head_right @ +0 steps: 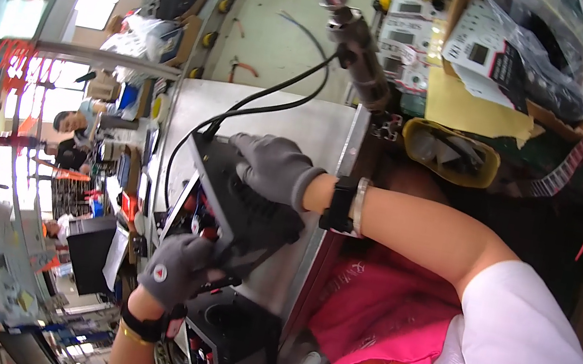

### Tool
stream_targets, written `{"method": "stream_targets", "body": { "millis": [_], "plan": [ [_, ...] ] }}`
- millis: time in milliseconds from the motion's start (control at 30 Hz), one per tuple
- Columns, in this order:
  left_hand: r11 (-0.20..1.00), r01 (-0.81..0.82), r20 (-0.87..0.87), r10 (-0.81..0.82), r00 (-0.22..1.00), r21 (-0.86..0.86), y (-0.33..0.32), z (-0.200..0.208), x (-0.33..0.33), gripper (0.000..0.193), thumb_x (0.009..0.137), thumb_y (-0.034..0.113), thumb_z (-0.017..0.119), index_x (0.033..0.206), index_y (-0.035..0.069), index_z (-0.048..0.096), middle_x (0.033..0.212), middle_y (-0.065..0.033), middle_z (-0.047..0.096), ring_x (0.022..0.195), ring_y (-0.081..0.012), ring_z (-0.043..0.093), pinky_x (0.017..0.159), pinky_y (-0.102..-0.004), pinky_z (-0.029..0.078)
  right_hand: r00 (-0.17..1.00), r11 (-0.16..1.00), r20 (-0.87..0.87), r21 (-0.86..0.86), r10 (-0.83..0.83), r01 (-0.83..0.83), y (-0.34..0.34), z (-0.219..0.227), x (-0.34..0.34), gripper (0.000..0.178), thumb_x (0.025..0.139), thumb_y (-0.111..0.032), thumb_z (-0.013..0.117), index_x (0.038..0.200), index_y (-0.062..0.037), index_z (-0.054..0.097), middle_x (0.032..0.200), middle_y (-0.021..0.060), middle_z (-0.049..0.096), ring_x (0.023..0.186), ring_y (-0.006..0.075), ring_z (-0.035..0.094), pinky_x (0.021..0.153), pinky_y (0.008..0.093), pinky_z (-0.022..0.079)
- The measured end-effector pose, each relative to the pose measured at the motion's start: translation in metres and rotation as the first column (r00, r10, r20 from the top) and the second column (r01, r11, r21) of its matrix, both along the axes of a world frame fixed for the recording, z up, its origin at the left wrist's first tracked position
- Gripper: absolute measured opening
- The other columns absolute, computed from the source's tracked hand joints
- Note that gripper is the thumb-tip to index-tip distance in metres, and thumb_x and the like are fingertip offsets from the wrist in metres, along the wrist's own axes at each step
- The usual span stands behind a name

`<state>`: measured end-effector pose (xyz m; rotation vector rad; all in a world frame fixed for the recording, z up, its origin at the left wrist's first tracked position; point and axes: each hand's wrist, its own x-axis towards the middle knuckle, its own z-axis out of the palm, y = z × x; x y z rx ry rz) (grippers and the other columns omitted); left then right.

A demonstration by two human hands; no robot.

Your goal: Assembling and labeling components for electronic welding machines on a factory assembly line.

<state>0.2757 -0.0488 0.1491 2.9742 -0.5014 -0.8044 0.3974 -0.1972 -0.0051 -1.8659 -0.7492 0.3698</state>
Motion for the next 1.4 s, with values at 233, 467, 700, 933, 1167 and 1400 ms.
{"method": "stream_targets", "body": {
  "millis": [233,467,700,933,1167,1400],
  "plan": [
    [0.887,-0.367,0.229,0.433,0.872,-0.279,0.032,0.034,-0.034,0.037,0.075,0.016,0.070,0.107,0.003,0.057,0.086,-0.0123,0.062,0.079,-0.0256,0.063,0.071,-0.0345,0.049,0.956,0.845,0.209,0.531,-0.208,0.068,-0.013,0.034,-0.034,0.038,0.078,-0.018,0.064,0.112,-0.0017,0.057,0.106,0.0185,0.059,0.094,0.0373,0.059,0.082,0.0405,0.049],
    [0.610,-0.767,0.332,0.779,0.533,-0.198,0.077,0.060,-0.237,0.043,0.077,0.020,0.071,0.113,0.002,0.055,0.097,-0.0153,0.063,0.091,-0.0261,0.063,0.080,-0.0349,0.049,0.605,0.990,0.796,0.097,-0.016,-0.102,0.009,0.053,-0.061,0.039,0.074,-0.030,0.066,0.107,-0.0103,0.061,0.113,0.0090,0.056,0.113,0.0286,0.047,0.101,0.0425,0.034],
    [0.044,-0.728,0.075,0.997,-0.010,-0.684,0.066,-0.057,-0.376,0.078,0.077,0.033,0.072,0.138,0.005,0.032,0.132,-0.0182,0.047,0.118,-0.0304,0.049,0.098,-0.0376,0.039,0.557,0.997,0.830,0.048,-0.004,-0.063,0.029,0.065,-0.039,0.041,0.072,-0.032,0.068,0.105,-0.0093,0.063,0.111,0.0105,0.056,0.106,0.0302,0.051,0.094,0.0427,0.038],
    [-0.158,-0.177,-0.113,0.964,-0.239,-0.972,0.070,-0.093,-0.368,0.074,0.065,-0.011,0.050,0.136,0.000,0.030,0.129,-0.0182,0.047,0.115,-0.0246,0.050,0.098,-0.0327,0.041,0.806,0.998,0.589,-0.025,0.065,-0.062,0.055,0.052,0.012,0.032,0.076,-0.005,0.054,0.108,-0.0031,0.053,0.104,0.0221,0.056,0.097,0.0390,0.054,0.088,0.0439,0.044],
    [-0.157,-0.211,-0.080,0.938,-0.336,-0.965,0.157,-0.121,-0.352,0.074,0.059,-0.009,0.051,0.131,0.000,0.036,0.121,-0.0174,0.052,0.104,-0.0245,0.056,0.088,-0.0305,0.046,0.773,0.984,0.621,-0.175,0.129,-0.023,0.070,0.035,0.040,0.069,0.075,0.000,0.047,0.141,-0.0097,0.029,0.091,0.0288,0.060,0.083,0.0417,0.059,0.077,0.0471,0.047],
    [-0.135,-0.431,0.096,0.875,-0.474,-0.892,0.226,-0.131,-0.322,0.059,0.061,-0.003,0.054,0.119,-0.002,0.048,0.097,-0.0133,0.061,0.084,-0.0212,0.060,0.078,-0.0301,0.048,0.821,0.957,0.532,-0.286,0.207,-0.056,0.085,0.074,0.041,0.069,0.073,0.003,0.045,0.140,-0.0125,0.035,0.102,0.0260,0.060,0.090,0.0409,0.060,0.082,0.0447,0.047]
  ]
}}
